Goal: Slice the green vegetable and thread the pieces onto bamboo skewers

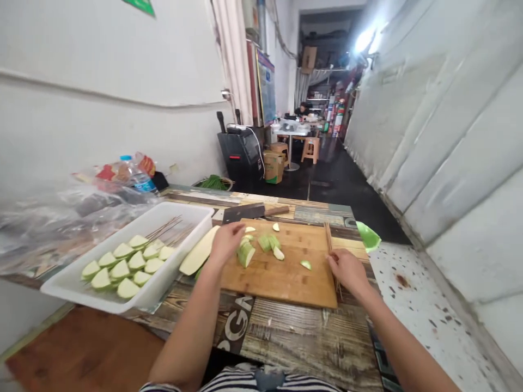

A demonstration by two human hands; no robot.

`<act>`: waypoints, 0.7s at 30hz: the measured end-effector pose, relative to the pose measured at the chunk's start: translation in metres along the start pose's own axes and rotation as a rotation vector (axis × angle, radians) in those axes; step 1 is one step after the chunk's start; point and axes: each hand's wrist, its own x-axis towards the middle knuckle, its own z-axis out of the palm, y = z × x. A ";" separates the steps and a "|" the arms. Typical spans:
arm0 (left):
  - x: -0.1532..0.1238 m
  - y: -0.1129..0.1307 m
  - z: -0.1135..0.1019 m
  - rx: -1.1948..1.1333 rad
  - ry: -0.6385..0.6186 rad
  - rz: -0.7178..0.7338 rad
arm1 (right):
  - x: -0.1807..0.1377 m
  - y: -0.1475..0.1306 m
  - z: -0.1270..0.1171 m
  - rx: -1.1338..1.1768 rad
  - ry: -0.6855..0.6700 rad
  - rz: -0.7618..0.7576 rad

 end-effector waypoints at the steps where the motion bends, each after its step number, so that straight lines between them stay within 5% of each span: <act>1: 0.008 -0.006 -0.007 0.268 -0.056 0.107 | -0.007 0.003 0.004 -0.018 -0.020 0.041; 6: 0.028 -0.039 -0.018 0.917 -0.323 0.539 | -0.008 0.011 0.019 -0.074 -0.106 0.199; 11: 0.027 -0.052 0.012 1.187 -0.537 0.579 | 0.001 0.015 0.026 -0.058 -0.202 0.278; 17: 0.019 -0.061 0.056 1.480 -0.339 0.527 | 0.006 0.023 0.030 0.001 -0.254 0.356; 21: 0.016 -0.062 0.071 1.616 -0.338 0.460 | 0.006 0.030 0.032 0.065 -0.237 0.368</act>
